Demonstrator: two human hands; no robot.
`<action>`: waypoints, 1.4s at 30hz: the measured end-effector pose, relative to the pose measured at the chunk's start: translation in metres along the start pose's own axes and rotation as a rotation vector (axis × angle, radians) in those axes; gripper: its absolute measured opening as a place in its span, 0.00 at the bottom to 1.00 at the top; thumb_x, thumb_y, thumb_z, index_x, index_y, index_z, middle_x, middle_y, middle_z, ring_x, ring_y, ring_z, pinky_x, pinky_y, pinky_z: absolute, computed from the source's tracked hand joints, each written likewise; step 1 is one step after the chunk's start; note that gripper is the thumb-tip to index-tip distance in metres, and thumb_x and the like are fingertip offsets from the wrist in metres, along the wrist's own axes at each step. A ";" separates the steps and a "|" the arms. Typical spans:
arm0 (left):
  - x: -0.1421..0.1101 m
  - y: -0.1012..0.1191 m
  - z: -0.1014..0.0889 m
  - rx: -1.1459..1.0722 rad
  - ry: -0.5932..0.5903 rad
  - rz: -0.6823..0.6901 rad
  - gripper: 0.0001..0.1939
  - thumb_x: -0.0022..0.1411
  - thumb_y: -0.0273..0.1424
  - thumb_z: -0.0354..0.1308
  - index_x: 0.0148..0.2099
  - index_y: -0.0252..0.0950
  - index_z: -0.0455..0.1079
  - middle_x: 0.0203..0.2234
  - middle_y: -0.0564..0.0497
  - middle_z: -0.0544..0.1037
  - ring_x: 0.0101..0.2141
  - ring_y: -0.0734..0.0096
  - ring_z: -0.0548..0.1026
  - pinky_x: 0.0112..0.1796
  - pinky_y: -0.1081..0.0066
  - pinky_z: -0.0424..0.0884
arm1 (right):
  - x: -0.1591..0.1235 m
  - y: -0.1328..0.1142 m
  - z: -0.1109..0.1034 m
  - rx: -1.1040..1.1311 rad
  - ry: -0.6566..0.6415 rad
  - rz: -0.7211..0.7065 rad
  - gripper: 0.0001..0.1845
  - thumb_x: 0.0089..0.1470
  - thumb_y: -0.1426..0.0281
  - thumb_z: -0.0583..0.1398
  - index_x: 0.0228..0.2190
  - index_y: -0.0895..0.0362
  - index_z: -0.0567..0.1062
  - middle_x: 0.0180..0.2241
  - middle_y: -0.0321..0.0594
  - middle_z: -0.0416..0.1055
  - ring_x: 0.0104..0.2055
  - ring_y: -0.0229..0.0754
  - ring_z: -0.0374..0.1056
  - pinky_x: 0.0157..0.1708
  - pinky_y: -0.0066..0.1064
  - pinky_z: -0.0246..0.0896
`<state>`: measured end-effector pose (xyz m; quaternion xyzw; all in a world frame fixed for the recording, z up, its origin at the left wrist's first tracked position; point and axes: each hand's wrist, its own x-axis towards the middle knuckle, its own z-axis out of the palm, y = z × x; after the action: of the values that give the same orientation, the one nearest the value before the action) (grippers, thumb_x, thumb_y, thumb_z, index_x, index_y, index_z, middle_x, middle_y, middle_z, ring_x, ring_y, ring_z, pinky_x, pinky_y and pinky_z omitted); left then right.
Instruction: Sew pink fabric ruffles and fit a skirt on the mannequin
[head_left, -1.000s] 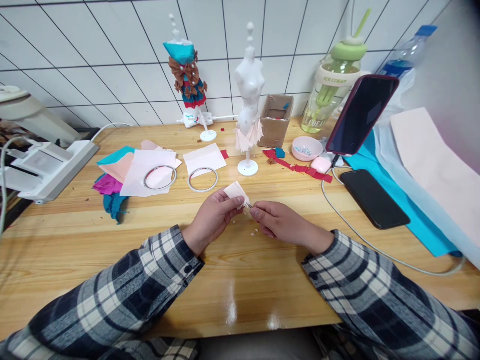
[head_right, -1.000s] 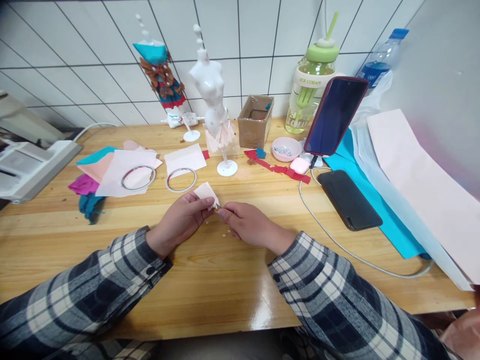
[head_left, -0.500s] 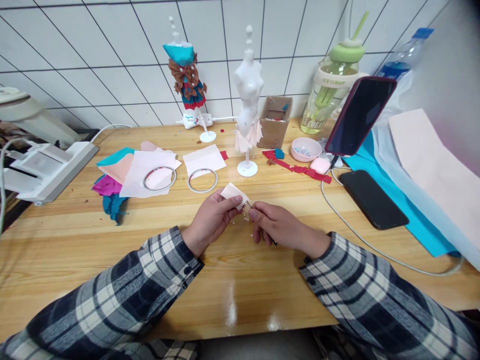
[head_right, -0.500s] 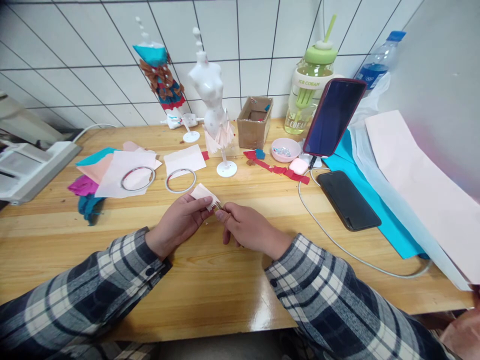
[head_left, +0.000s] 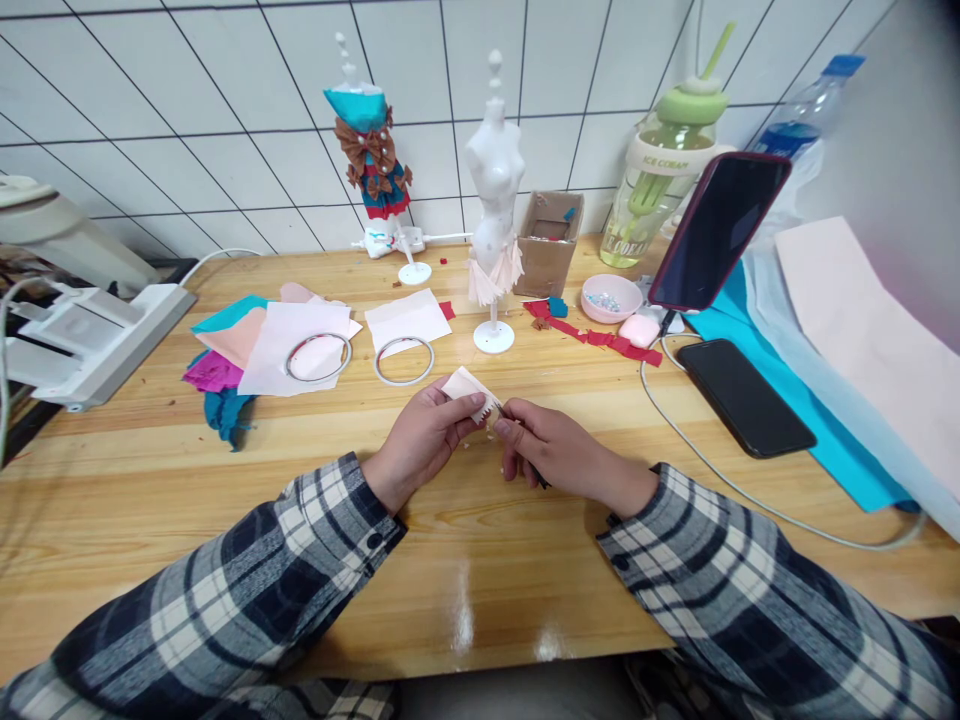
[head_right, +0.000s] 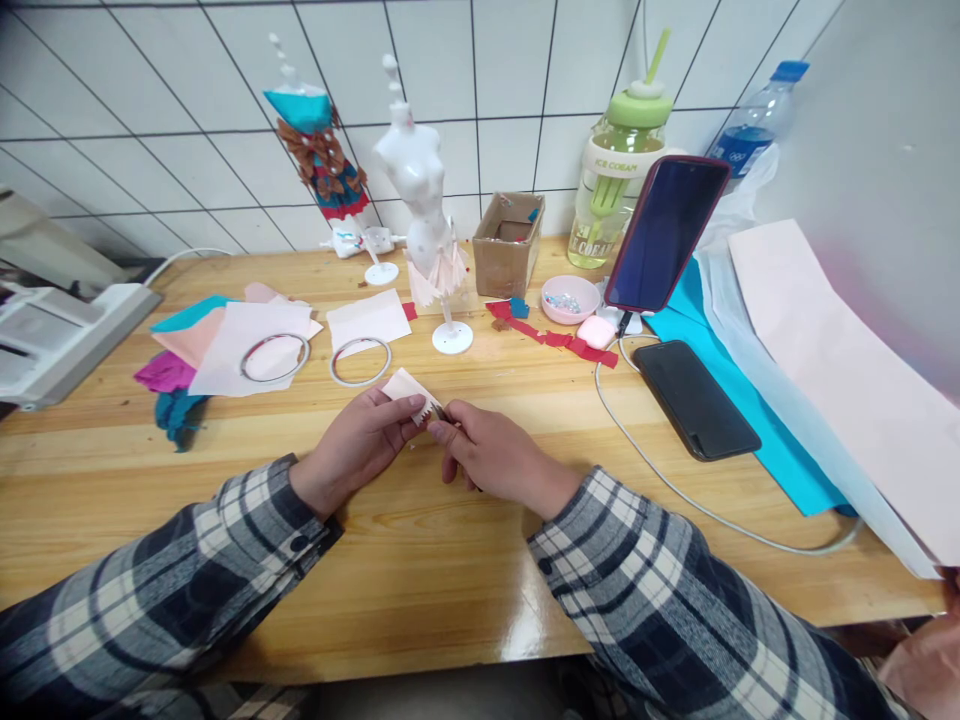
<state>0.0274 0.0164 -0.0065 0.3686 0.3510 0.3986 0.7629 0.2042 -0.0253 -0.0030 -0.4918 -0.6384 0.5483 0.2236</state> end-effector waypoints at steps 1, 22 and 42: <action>0.000 0.000 0.000 -0.001 0.001 -0.002 0.07 0.53 0.26 0.66 0.35 0.31 0.72 0.29 0.50 0.79 0.31 0.74 0.75 0.35 0.75 0.70 | 0.000 0.000 0.000 -0.005 0.000 0.001 0.17 0.63 0.54 0.47 0.36 0.54 0.64 0.24 0.33 0.73 0.18 0.32 0.65 0.18 0.23 0.57; 0.000 0.001 0.001 -0.024 0.030 -0.011 0.09 0.51 0.27 0.67 0.34 0.31 0.72 0.28 0.50 0.78 0.30 0.74 0.75 0.34 0.75 0.71 | 0.000 0.000 -0.001 -0.025 -0.013 0.008 0.17 0.63 0.54 0.47 0.34 0.54 0.64 0.23 0.32 0.73 0.17 0.32 0.64 0.18 0.24 0.56; 0.000 0.001 0.002 -0.032 0.038 -0.027 0.08 0.50 0.24 0.67 0.34 0.32 0.72 0.27 0.53 0.77 0.29 0.77 0.73 0.32 0.78 0.70 | -0.002 -0.006 -0.005 0.000 0.000 0.014 0.20 0.63 0.54 0.47 0.29 0.55 0.64 0.16 0.28 0.63 0.16 0.31 0.57 0.21 0.24 0.53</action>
<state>0.0284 0.0169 -0.0046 0.3438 0.3639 0.4011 0.7671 0.2067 -0.0239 0.0048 -0.4963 -0.6348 0.5499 0.2199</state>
